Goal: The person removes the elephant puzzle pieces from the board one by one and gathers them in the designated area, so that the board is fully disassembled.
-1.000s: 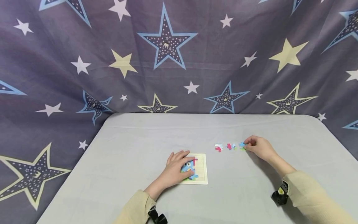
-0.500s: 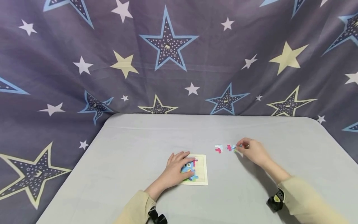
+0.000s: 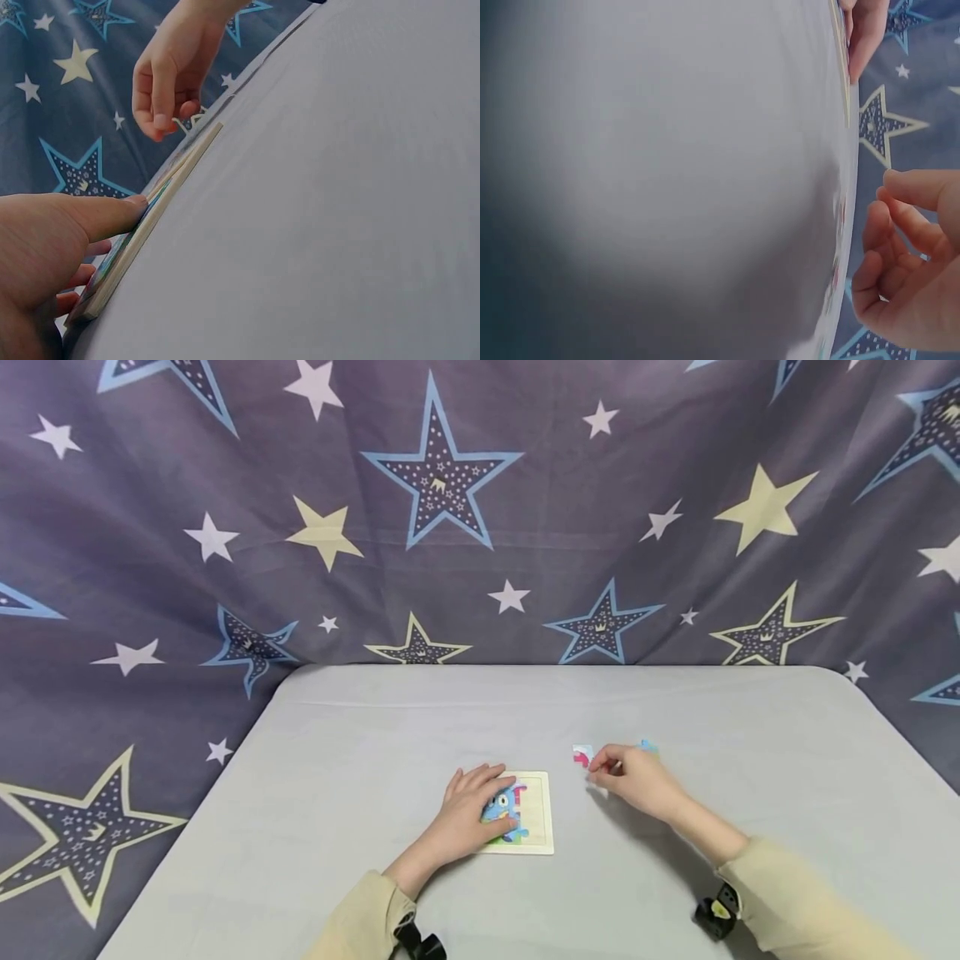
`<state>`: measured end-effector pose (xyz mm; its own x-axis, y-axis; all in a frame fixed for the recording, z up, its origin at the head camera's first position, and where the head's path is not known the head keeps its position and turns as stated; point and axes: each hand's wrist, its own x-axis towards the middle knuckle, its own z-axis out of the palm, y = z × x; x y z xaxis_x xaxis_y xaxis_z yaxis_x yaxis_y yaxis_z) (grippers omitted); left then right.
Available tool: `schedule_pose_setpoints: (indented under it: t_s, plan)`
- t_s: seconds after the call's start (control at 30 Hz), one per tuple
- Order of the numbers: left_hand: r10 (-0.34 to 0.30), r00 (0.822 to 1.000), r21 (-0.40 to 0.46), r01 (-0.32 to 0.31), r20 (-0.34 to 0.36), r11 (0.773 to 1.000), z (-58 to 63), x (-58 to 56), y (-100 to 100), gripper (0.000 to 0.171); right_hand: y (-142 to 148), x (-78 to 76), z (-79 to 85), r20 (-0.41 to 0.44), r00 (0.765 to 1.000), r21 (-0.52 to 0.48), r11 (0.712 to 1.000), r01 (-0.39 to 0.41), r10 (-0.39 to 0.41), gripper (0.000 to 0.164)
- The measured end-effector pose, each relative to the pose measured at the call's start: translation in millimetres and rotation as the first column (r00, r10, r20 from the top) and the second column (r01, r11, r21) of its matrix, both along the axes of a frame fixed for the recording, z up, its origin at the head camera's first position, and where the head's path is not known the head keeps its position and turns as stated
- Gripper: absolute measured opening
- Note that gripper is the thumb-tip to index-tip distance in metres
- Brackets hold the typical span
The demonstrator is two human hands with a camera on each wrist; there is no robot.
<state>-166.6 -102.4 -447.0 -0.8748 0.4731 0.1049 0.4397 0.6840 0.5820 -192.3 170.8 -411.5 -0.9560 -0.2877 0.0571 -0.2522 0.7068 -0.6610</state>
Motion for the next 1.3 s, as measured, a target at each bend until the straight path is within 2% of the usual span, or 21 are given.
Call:
schedule_pose_setpoints:
  t_s: [0.17, 0.37, 0.57, 0.87, 1.1, 1.3]
  plan:
    - [0.005, 1.0, -0.01, -0.005, 0.001, 1.0, -0.4, -0.4, 0.3, 0.059, -12.2, 3.6, 2.3, 0.014, 0.999, 0.008, 1.0, -0.029, 0.029, 0.005]
    - [-0.001, 1.0, 0.006, 0.001, -0.001, 1.0, -0.5, -1.1, -1.1, 0.06, -25.3, 4.6, 4.2, 0.021, 0.996, -0.015, 0.997, -0.081, 0.081, 0.005]
    - [-0.006, 1.0, 0.025, 0.006, 0.005, 1.0, -0.5, -1.2, -1.7, 0.06, -39.5, 5.9, 5.7, 0.032, 0.994, -0.035, 0.994, -0.1, 0.101, 0.003]
    - [-0.001, 1.0, 0.033, 0.0, 0.028, 0.999, 0.0, -0.8, -2.7, 0.063, -62.9, 3.5, 2.8, 0.007, 0.986, -0.04, 0.985, -0.167, 0.167, 0.006]
    - [0.025, 0.999, 0.048, -0.027, 0.046, 0.999, 0.1, -1.6, -3.4, 0.07, -79.3, 3.4, -1.6, 0.033, 0.99, -0.008, 0.99, -0.139, 0.14, 0.012]
    - [0.031, 0.998, 0.044, -0.033, 0.048, 0.998, -1.0, -3.2, -2.9, 0.075, -87.9, 1.1, -4.8, 0.018, 0.995, 0.051, 0.994, -0.096, 0.095, 0.014]
